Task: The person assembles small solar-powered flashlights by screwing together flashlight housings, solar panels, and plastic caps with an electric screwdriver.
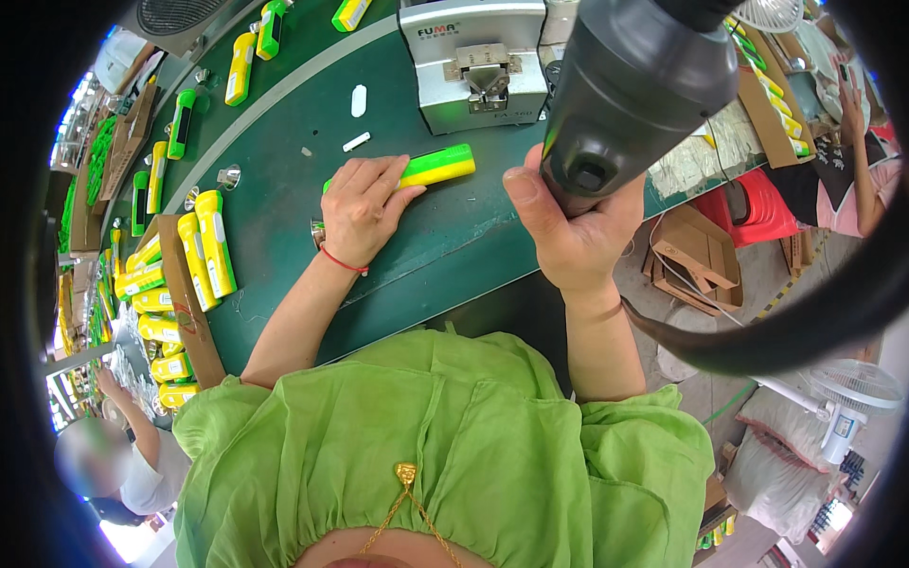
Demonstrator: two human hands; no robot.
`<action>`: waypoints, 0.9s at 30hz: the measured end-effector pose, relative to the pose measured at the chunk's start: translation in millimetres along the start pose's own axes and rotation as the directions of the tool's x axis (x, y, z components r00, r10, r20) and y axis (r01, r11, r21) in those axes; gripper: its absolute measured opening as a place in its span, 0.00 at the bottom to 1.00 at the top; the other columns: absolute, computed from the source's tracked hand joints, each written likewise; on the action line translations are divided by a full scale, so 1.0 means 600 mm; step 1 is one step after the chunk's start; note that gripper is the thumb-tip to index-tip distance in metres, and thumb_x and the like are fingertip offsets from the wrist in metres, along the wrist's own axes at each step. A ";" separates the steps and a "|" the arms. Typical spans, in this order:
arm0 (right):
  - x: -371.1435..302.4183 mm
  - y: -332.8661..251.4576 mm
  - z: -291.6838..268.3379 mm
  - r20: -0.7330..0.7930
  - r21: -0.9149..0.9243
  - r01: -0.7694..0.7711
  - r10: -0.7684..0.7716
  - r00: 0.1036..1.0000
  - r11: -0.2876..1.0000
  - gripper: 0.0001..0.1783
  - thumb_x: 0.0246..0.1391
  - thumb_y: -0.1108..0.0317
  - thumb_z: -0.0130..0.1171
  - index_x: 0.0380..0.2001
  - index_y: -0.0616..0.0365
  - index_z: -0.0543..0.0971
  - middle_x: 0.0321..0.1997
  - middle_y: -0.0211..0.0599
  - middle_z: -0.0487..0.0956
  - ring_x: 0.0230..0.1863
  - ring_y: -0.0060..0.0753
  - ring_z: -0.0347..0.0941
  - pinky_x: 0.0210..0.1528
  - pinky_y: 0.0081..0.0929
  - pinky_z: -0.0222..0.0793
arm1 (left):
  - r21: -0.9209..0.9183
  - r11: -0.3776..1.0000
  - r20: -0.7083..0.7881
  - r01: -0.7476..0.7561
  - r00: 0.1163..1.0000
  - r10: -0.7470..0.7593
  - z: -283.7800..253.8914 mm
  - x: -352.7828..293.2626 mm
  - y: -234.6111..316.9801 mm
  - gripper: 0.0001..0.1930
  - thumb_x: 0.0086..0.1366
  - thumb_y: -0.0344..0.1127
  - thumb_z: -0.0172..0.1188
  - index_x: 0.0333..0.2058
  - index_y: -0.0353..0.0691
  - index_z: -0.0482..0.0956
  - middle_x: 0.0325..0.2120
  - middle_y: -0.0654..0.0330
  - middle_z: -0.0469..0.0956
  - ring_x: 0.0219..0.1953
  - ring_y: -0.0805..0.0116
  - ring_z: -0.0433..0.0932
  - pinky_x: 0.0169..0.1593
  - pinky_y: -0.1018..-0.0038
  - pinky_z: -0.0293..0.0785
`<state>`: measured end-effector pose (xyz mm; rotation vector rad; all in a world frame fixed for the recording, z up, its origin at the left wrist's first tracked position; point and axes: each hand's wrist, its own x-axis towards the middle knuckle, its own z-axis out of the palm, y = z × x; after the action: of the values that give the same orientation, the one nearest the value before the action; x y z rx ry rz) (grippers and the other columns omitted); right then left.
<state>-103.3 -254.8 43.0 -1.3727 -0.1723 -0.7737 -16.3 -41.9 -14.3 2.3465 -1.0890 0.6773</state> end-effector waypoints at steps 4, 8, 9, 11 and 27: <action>-0.004 -0.006 -0.005 -0.010 0.017 -0.015 0.016 1.000 1.000 0.23 0.46 0.80 0.68 0.43 0.61 0.67 0.30 0.33 0.75 0.26 0.19 0.69 0.28 0.17 0.68 | 0.004 1.000 0.014 0.019 1.000 -0.019 0.001 0.001 -0.006 0.18 0.48 0.38 0.71 0.38 0.39 0.83 0.34 0.61 0.80 0.34 0.63 0.77 0.38 0.69 0.73; -0.007 -0.009 -0.013 -0.050 -0.014 -0.021 0.021 0.999 1.000 0.23 0.46 0.80 0.68 0.43 0.62 0.67 0.30 0.34 0.76 0.26 0.19 0.69 0.29 0.17 0.68 | 0.005 0.999 0.078 0.034 0.996 -0.034 -0.003 0.002 -0.013 0.21 0.48 0.41 0.71 0.41 0.39 0.82 0.36 0.61 0.80 0.36 0.61 0.77 0.40 0.68 0.73; -0.008 -0.009 -0.016 -0.053 -0.021 -0.010 0.009 0.999 1.000 0.23 0.46 0.81 0.67 0.43 0.62 0.67 0.31 0.34 0.76 0.26 0.19 0.69 0.29 0.17 0.68 | 0.007 0.999 0.072 0.032 0.997 -0.032 -0.009 0.005 -0.012 0.21 0.48 0.41 0.71 0.41 0.39 0.82 0.36 0.61 0.80 0.36 0.61 0.77 0.40 0.68 0.73; -0.014 -0.011 -0.024 -0.046 -0.051 -0.014 0.011 0.999 0.999 0.23 0.46 0.81 0.67 0.43 0.61 0.67 0.31 0.34 0.76 0.26 0.19 0.69 0.29 0.17 0.68 | 0.089 0.996 0.094 -0.022 0.995 0.014 -0.027 0.013 -0.006 0.24 0.47 0.44 0.71 0.43 0.39 0.81 0.39 0.61 0.79 0.39 0.61 0.77 0.43 0.67 0.72; -0.009 -0.009 -0.021 -0.008 -0.021 -0.007 0.007 1.000 1.000 0.19 0.49 0.79 0.66 0.41 0.62 0.68 0.30 0.38 0.77 0.22 0.16 0.65 0.25 0.14 0.63 | 0.041 0.997 0.038 0.059 0.997 -0.060 -0.024 -0.012 -0.020 0.20 0.49 0.42 0.71 0.40 0.41 0.82 0.36 0.62 0.80 0.37 0.62 0.77 0.42 0.68 0.71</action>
<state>-114.6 -264.5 41.7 -1.3893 -0.1539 -0.7771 -14.4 -22.7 -9.9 2.4250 -1.0264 0.6395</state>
